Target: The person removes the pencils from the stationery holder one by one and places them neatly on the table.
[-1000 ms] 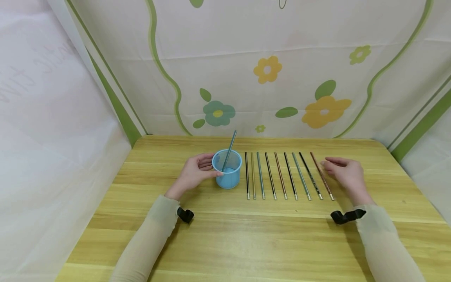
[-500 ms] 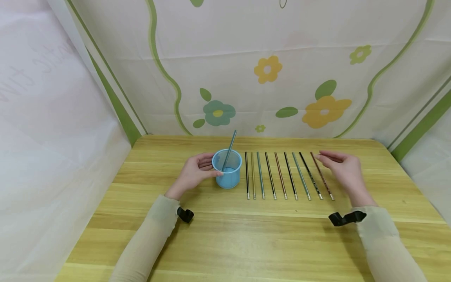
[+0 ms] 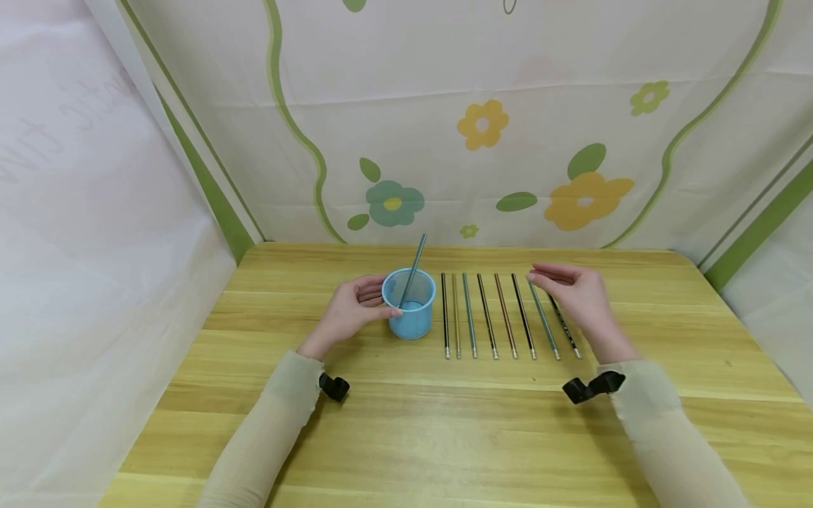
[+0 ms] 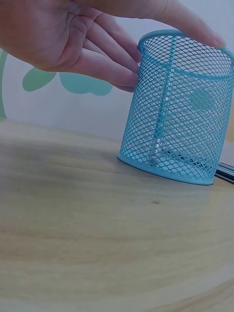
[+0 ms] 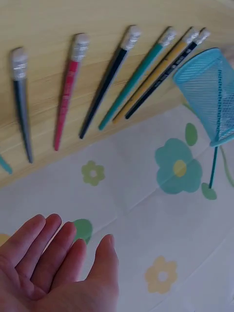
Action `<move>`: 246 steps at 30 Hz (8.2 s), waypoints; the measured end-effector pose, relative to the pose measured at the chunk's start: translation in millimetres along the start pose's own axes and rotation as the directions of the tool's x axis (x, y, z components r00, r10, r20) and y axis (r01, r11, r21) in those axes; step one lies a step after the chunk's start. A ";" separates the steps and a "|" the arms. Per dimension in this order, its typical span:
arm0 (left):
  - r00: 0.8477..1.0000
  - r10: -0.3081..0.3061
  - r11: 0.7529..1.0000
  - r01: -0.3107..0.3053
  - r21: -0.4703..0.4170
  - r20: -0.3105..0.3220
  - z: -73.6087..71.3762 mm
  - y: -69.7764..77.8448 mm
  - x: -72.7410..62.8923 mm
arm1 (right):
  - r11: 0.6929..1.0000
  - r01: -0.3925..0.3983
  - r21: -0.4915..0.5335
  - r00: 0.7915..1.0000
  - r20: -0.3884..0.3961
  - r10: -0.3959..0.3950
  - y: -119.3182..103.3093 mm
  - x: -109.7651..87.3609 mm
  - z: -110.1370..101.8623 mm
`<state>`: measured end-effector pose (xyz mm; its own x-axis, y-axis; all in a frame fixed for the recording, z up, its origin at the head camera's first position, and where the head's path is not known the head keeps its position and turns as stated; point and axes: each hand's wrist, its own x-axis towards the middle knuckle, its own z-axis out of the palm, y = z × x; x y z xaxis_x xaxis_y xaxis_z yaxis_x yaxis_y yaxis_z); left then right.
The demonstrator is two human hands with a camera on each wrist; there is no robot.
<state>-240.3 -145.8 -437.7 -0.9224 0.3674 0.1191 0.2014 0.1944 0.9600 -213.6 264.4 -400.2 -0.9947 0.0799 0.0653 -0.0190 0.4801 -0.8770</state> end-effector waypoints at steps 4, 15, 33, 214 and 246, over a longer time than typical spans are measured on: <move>1.000 0.005 1.000 -0.005 -0.002 -0.003 0.0 -1.0 -0.2 | 0.997 0.024 0.075 0.999 0.047 -0.027 -12.9 3.0 17.7; 1.000 -0.003 1.000 0.003 -0.010 -0.003 -0.8 -1.4 0.1 | 0.977 0.043 0.210 0.979 0.184 -0.083 -35.1 6.7 86.5; 1.000 -0.006 1.000 0.006 -0.022 0.010 -0.2 1.9 0.0 | 0.965 0.033 0.262 0.973 0.213 -0.091 -62.5 27.0 142.1; 1.000 -0.032 0.999 0.031 -0.036 -0.002 -1.6 3.4 -1.6 | 0.995 -0.100 0.011 0.984 -0.147 0.101 70.2 9.7 -114.6; 1.000 -0.028 0.999 0.028 -0.046 0.002 -0.9 3.1 -0.7 | 0.954 -0.200 -0.223 0.980 -0.051 0.194 110.9 13.9 -74.9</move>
<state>-239.3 -146.3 -434.6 -0.9270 0.3638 0.0915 0.1601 0.1630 0.9735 -222.0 384.2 -460.9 -0.9730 0.2155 -0.0822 0.2038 0.6367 -0.7437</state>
